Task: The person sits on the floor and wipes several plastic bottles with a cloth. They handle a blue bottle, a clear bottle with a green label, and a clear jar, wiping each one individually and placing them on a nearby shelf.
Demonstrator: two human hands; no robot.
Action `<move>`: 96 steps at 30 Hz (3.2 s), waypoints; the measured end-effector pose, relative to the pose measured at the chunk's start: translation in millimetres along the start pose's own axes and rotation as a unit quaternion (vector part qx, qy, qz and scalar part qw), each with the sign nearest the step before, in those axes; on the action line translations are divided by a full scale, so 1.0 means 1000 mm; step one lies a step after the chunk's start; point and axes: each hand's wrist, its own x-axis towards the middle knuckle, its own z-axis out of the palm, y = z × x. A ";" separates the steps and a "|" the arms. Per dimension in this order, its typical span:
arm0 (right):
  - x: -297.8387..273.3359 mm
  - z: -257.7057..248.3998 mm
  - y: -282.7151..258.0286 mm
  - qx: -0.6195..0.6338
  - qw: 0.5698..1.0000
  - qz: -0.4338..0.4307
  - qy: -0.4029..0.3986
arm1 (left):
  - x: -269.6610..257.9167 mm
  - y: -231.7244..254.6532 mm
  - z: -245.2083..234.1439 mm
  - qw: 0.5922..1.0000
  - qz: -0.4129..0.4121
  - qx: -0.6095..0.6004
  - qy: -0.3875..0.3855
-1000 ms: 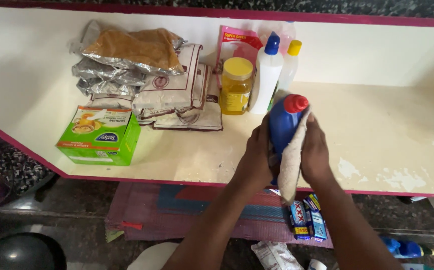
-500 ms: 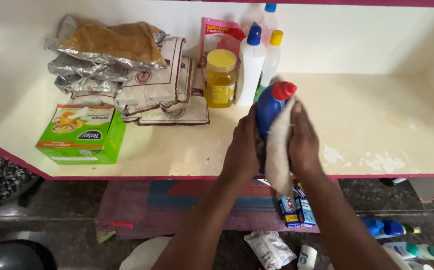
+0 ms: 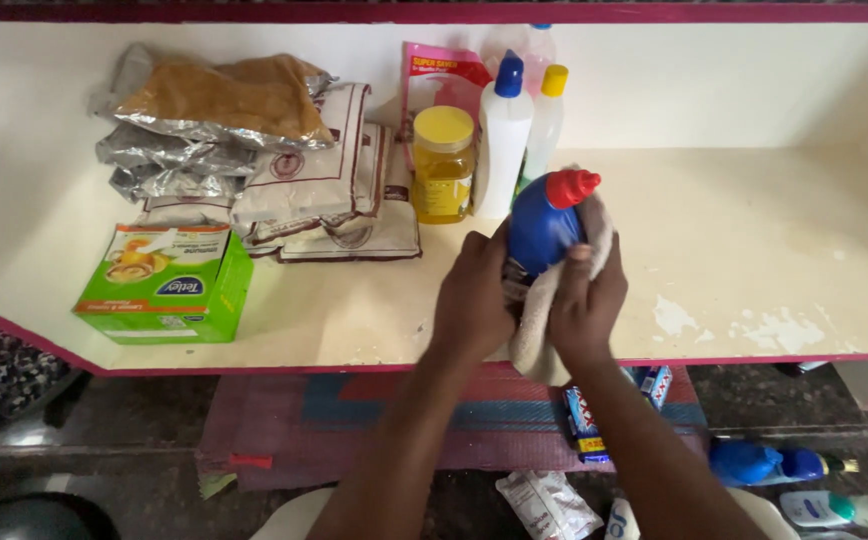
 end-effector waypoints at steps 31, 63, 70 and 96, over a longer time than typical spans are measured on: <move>0.014 0.012 -0.030 0.160 0.953 0.256 0.006 | -0.021 0.002 0.037 0.986 -0.137 0.073 0.057; 0.010 0.034 0.063 0.299 0.903 0.250 0.181 | -0.039 -0.007 0.030 0.984 0.055 -0.167 -0.033; -0.059 0.032 0.108 -0.120 0.945 0.299 0.059 | -0.036 -0.014 0.034 0.991 0.048 -0.119 -0.032; 0.053 0.029 -0.042 -0.224 0.961 0.026 0.161 | 0.004 -0.028 0.035 0.870 -0.003 -0.491 -0.047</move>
